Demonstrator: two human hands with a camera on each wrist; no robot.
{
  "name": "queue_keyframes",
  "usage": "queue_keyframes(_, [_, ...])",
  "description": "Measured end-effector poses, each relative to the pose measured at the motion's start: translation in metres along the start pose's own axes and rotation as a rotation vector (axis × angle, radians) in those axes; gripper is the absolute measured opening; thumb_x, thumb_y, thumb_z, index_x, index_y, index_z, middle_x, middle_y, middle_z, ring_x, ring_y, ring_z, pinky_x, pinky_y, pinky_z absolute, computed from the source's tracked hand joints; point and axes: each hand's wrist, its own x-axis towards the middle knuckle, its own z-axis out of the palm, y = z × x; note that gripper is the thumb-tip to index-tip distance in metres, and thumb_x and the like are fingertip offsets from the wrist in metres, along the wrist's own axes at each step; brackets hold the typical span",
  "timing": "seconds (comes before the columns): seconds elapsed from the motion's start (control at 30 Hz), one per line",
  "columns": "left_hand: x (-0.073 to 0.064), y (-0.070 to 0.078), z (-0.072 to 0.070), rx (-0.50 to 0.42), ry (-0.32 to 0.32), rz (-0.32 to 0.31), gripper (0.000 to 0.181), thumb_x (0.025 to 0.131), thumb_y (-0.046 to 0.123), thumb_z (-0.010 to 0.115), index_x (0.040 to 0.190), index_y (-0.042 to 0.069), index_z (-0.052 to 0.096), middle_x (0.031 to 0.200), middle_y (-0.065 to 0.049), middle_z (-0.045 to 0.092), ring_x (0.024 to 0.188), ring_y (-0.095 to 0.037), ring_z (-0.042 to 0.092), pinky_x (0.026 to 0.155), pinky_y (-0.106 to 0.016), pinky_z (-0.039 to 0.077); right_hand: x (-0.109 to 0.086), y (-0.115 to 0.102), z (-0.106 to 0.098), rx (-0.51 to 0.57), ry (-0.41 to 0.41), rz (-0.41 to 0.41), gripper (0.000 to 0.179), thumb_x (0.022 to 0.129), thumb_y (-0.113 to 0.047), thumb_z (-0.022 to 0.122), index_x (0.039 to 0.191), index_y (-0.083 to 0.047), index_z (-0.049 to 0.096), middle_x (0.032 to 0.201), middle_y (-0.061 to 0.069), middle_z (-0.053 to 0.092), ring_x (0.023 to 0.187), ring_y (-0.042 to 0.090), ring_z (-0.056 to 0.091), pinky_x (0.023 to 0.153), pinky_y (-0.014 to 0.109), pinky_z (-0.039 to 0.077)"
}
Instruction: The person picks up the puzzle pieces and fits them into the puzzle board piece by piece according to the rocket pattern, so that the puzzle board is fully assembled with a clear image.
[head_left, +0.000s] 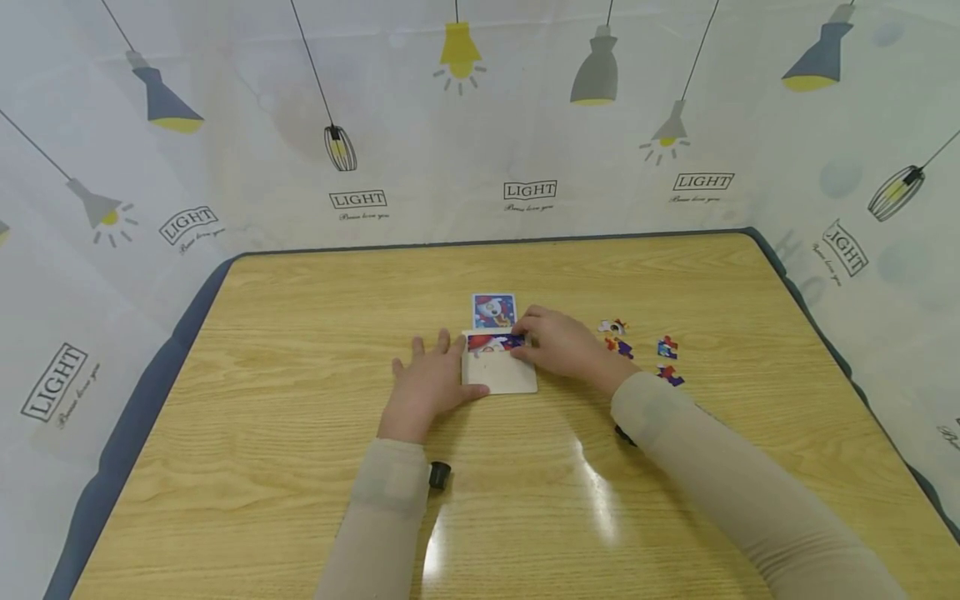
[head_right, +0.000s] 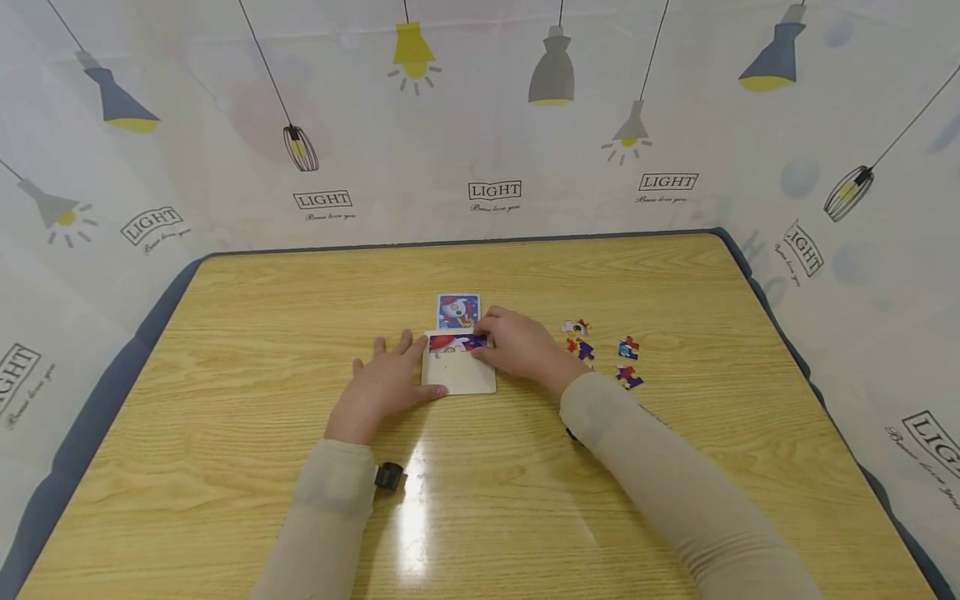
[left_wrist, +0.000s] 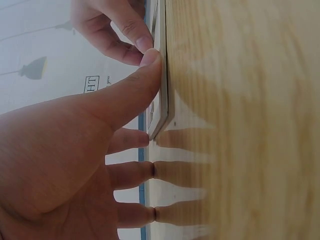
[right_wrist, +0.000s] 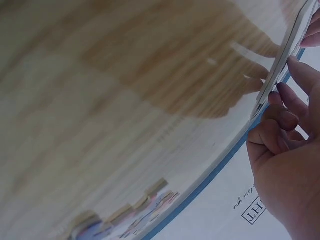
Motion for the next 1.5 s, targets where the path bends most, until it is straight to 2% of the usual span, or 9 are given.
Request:
queue_keyframes(0.27, [0.000, 0.001, 0.000, -0.001, -0.001, 0.000, 0.100, 0.093, 0.069, 0.069, 0.171, 0.022, 0.026, 0.180, -0.012, 0.015, 0.164, -0.053, 0.011, 0.124, -0.082, 0.017, -0.001, 0.003, -0.004, -0.010, -0.003, 0.010, 0.043, 0.104, -0.040, 0.069, 0.137, -0.012, 0.070, 0.136, 0.007, 0.065, 0.118, 0.024, 0.068, 0.105, 0.045, 0.059])
queue_keyframes(0.43, [0.001, 0.000, 0.001, -0.009, 0.000, -0.002, 0.100, 0.094, 0.067, 0.070, 0.171, 0.022, 0.026, 0.180, -0.012, 0.016, 0.164, -0.053, 0.010, 0.124, -0.082, 0.015, -0.009, 0.007, -0.033, 0.016, 0.045, 0.034, 0.042, 0.106, -0.037, 0.066, 0.140, -0.012, 0.067, 0.137, 0.009, 0.065, 0.126, 0.031, 0.066, 0.108, 0.052, 0.056])
queue_keyframes(0.57, [0.000, -0.001, 0.001, -0.012, 0.001, -0.002, 0.101, 0.093, 0.067, 0.070, 0.171, 0.023, 0.025, 0.180, -0.011, 0.015, 0.164, -0.053, 0.009, 0.125, -0.082, 0.015, -0.015, 0.021, -0.060, 0.039, 0.099, 0.040, 0.041, 0.106, -0.032, 0.067, 0.140, -0.008, 0.066, 0.134, 0.013, 0.068, 0.127, 0.036, 0.065, 0.108, 0.055, 0.054])
queue_keyframes(0.7, [-0.001, 0.000, 0.001, -0.014, 0.004, 0.001, 0.101, 0.093, 0.067, 0.070, 0.171, 0.023, 0.025, 0.181, -0.011, 0.014, 0.164, -0.052, 0.009, 0.125, -0.081, 0.014, -0.024, 0.040, -0.083, 0.077, 0.126, 0.073, 0.041, 0.108, -0.029, 0.065, 0.142, -0.007, 0.065, 0.136, 0.015, 0.068, 0.110, 0.032, 0.067, 0.096, 0.052, 0.056])
queue_keyframes(0.83, [0.000, 0.000, 0.001, -0.010, 0.003, 0.002, 0.101, 0.093, 0.067, 0.070, 0.171, 0.023, 0.025, 0.181, -0.011, 0.014, 0.165, -0.052, 0.009, 0.125, -0.082, 0.014, -0.035, 0.058, -0.097, 0.096, 0.155, 0.098, 0.040, 0.109, -0.029, 0.063, 0.143, -0.008, 0.064, 0.135, 0.017, 0.068, 0.089, 0.026, 0.060, 0.079, 0.045, 0.052])
queue_keyframes(1.07, [-0.002, 0.000, 0.000, -0.013, 0.001, -0.003, 0.101, 0.093, 0.067, 0.070, 0.171, 0.023, 0.025, 0.180, -0.011, 0.014, 0.164, -0.052, 0.009, 0.125, -0.081, 0.014, -0.056, 0.083, -0.104, 0.154, 0.204, 0.148, 0.039, 0.109, -0.027, 0.063, 0.143, -0.007, 0.063, 0.134, 0.018, 0.067, 0.091, 0.029, 0.057, 0.074, 0.040, 0.048])
queue_keyframes(1.23, [-0.002, 0.000, -0.001, -0.011, 0.006, -0.002, 0.101, 0.093, 0.067, 0.070, 0.171, 0.023, 0.025, 0.180, -0.011, 0.015, 0.164, -0.052, 0.010, 0.125, -0.082, 0.014, -0.070, 0.092, -0.104, 0.156, 0.227, 0.153, 0.039, 0.108, -0.025, 0.064, 0.141, -0.005, 0.065, 0.130, 0.019, 0.068, 0.084, 0.028, 0.056, 0.070, 0.038, 0.046])
queue_keyframes(1.37, [-0.002, 0.000, 0.000, -0.012, 0.006, -0.003, 0.100, 0.093, 0.067, 0.070, 0.171, 0.023, 0.025, 0.180, -0.011, 0.015, 0.164, -0.052, 0.009, 0.125, -0.081, 0.014, -0.078, 0.098, -0.101, 0.155, 0.217, 0.163, 0.039, 0.108, -0.026, 0.065, 0.141, -0.004, 0.066, 0.129, 0.020, 0.069, 0.078, 0.025, 0.055, 0.067, 0.036, 0.046])
queue_keyframes(1.5, [-0.002, 0.000, 0.000, -0.015, 0.005, -0.003, 0.100, 0.093, 0.067, 0.070, 0.171, 0.024, 0.025, 0.180, -0.011, 0.014, 0.164, -0.052, 0.009, 0.125, -0.081, 0.013, -0.085, 0.102, -0.096, 0.163, 0.189, 0.192, 0.043, 0.108, -0.029, 0.065, 0.143, -0.005, 0.064, 0.131, 0.019, 0.068, 0.081, 0.025, 0.056, 0.065, 0.036, 0.046])
